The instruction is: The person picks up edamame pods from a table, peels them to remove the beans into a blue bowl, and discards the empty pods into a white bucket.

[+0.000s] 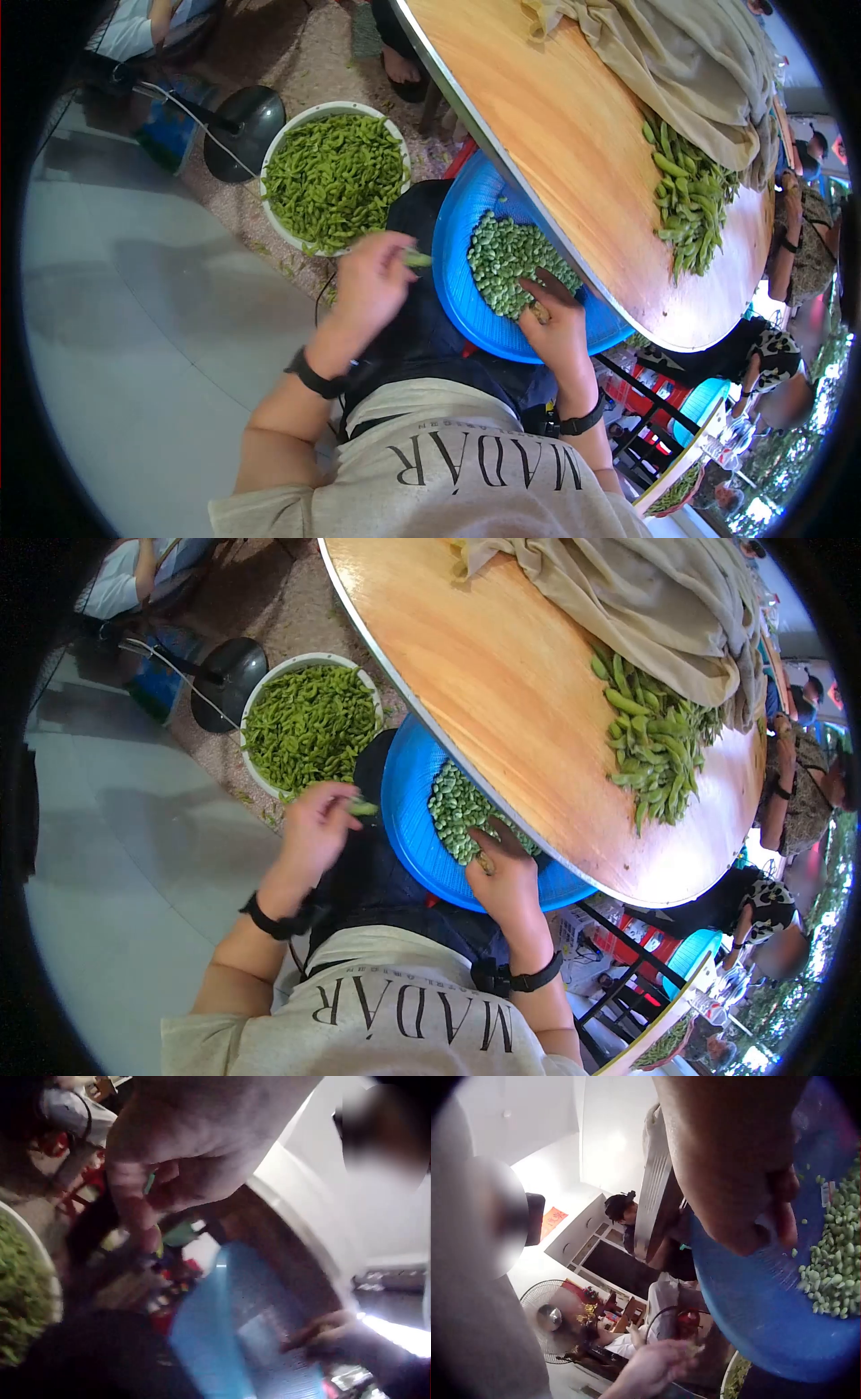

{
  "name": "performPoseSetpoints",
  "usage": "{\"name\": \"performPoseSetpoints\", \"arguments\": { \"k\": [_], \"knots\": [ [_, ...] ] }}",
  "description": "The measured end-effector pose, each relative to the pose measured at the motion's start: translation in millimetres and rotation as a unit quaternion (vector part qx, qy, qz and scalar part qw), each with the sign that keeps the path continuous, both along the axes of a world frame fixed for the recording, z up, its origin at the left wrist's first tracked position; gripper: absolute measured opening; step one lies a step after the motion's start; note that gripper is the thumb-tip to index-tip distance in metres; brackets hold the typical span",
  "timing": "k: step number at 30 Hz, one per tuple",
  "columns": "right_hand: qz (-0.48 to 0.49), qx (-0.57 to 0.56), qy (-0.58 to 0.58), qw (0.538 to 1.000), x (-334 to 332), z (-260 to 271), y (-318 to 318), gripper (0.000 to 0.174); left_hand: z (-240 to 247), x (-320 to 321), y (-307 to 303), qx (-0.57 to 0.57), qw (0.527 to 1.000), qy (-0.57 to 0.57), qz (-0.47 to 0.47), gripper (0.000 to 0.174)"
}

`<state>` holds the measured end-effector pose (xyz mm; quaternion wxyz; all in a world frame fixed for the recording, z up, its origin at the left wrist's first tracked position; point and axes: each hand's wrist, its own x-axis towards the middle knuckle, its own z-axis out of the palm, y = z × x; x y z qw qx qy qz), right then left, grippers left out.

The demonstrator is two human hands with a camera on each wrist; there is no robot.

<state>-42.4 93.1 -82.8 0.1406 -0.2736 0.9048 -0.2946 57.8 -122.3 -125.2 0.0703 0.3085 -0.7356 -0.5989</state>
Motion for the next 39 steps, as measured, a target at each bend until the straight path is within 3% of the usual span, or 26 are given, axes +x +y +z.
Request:
{"name": "performPoseSetpoints", "arguments": {
  "k": [1, 3, 5, 8, 11, 12, 15, 16, 17, 18, 20, 21, 24, 28, 31, 39],
  "knots": [
    [-0.007, -0.003, -0.010, 1.000, -2.3, 0.6, -0.1, 0.020, -16.6, 5.4, -19.5, -0.016, 0.998, -0.031, 0.046, 0.018],
    [-0.039, 0.005, -0.054, 0.998, -4.0, -1.3, 0.8, 0.014, -55.1, 17.1, -63.6, -0.266, 0.957, -0.112, -0.013, 0.023],
    [-0.022, 0.006, -0.062, 0.998, -6.8, 2.6, -5.6, 0.013, -96.1, 28.8, -90.4, -0.350, 0.902, -0.250, -0.036, 0.022],
    [0.005, 0.015, -0.090, 0.996, -6.8, -9.2, -11.6, 0.018, -121.1, 4.1, -122.4, -0.300, 0.912, -0.274, -0.054, 0.020],
    [0.052, 0.060, -0.127, 0.989, -2.4, -32.1, -19.7, 0.023, -161.5, -46.9, -137.9, -0.333, 0.921, -0.201, -0.024, 0.015],
    [0.076, 0.094, -0.123, 0.985, 0.6, -43.0, -17.2, 0.023, -178.9, -64.9, -140.9, -0.341, 0.923, -0.178, -0.007, 0.014],
    [0.088, 0.057, -0.136, 0.985, 9.6, -67.6, -9.9, 0.019, -245.6, -107.7, -156.0, -0.350, 0.924, -0.155, 0.020, 0.012],
    [0.110, 0.097, -0.155, 0.977, 10.1, -68.7, -8.2, 0.015, -263.5, -117.6, -158.0, -0.348, 0.924, -0.155, 0.023, 0.012],
    [0.175, 0.080, -0.145, 0.971, 1.0, -72.1, -11.1, 0.013, -287.1, -127.1, -161.7, -0.279, 0.938, -0.197, 0.057, 0.012],
    [0.235, 0.057, -0.133, 0.961, -1.3, -70.3, -10.0, 0.010, -302.7, -134.8, -162.7, -0.285, 0.929, -0.229, 0.055, 0.011],
    [0.122, 0.082, -0.266, 0.953, -0.2, -68.9, -7.4, 0.007, -323.7, -141.1, -160.5, -0.379, 0.875, -0.301, 0.000, 0.012],
    [0.131, 0.159, -0.280, 0.938, -1.6, -69.3, -9.1, 0.007, -322.0, -144.2, -159.9, -0.403, 0.860, -0.314, -0.010, 0.012],
    [-0.051, 0.210, -0.397, 0.892, -6.6, -64.3, -23.1, 0.010, -319.4, -149.1, -159.4, -0.407, 0.855, -0.320, -0.024, 0.014],
    [-0.043, 0.223, -0.441, 0.868, -9.7, -77.1, -12.2, 0.014, -329.8, -154.5, -158.4, -0.424, 0.850, -0.310, -0.029, 0.014],
    [-0.058, 0.208, -0.432, 0.876, -9.1, -76.5, -16.8, 0.016, -344.4, -156.9, -152.6, -0.457, 0.835, -0.306, -0.027, 0.015],
    [-0.035, 0.209, -0.438, 0.873, -7.4, -84.1, -5.0, 0.017, -349.5, -151.5, -159.3, -0.418, 0.846, -0.329, -0.038, 0.014]
  ]
}}
